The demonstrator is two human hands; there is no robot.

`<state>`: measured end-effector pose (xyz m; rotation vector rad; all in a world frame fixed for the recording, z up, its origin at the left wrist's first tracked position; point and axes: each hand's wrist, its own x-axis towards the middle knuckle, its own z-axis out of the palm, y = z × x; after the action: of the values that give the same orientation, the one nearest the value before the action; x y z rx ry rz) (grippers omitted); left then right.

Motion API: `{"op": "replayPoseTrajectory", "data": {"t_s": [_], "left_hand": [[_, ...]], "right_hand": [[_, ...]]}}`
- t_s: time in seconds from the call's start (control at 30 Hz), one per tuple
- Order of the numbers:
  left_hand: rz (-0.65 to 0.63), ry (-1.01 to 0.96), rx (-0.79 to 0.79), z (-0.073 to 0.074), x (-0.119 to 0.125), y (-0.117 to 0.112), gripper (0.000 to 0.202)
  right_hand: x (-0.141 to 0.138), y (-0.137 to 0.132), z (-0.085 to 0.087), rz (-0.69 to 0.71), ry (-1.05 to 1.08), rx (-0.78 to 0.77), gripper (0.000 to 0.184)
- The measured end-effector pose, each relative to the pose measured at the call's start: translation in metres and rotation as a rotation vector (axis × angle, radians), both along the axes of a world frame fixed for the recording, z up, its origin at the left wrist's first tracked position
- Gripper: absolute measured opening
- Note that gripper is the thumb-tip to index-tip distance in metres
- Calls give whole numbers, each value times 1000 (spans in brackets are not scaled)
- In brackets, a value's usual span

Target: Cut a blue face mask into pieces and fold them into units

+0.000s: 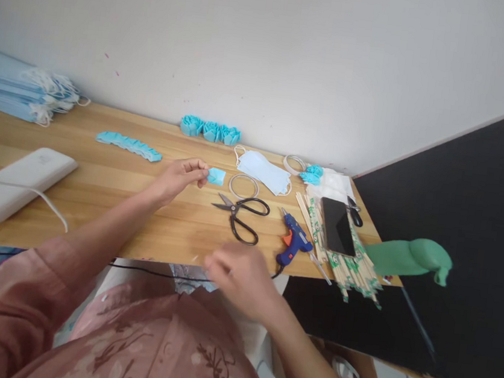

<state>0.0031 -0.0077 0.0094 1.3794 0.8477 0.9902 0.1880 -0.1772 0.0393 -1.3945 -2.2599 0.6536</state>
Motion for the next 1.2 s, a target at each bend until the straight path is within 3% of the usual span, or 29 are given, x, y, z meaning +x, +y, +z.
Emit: {"op": "replayPoseTrajectory", "data": {"t_s": [0.07,0.1,0.17,0.27,0.33,0.47,0.57,0.77,1.0,1.1,1.2], "left_hand": [[-29,59,27,-2,2,0,14],[-45,94,43,-3,3,-1,15],[-81,177,92,-2,4,-3,17],[-147,351,250,9,5,-10,20],[-191,487,391,22,4,-16,21],[-219,684,579,45,-3,-30,22],[-188,745,623,51,-13,-36,23],[-142,723,627,37,-33,-40,22],[-98,696,509,15,-52,-43,23],[3,725,473,9,-73,-37,28],[97,961,510,5,-102,-26,30]], "right_hand": [[1,-23,-6,349,-113,-148,18],[3,-28,-6,388,-151,-169,20],[11,-25,1,296,-191,-133,33],[25,3,24,-56,-179,80,29],[29,27,40,-183,-170,200,26],[15,61,51,-174,-211,271,20],[1,71,48,-105,-237,225,18],[-16,80,40,-74,-287,158,17],[-37,99,27,30,-334,99,19],[-37,117,21,-36,-197,44,15],[-38,143,10,-131,133,-140,13]]}}
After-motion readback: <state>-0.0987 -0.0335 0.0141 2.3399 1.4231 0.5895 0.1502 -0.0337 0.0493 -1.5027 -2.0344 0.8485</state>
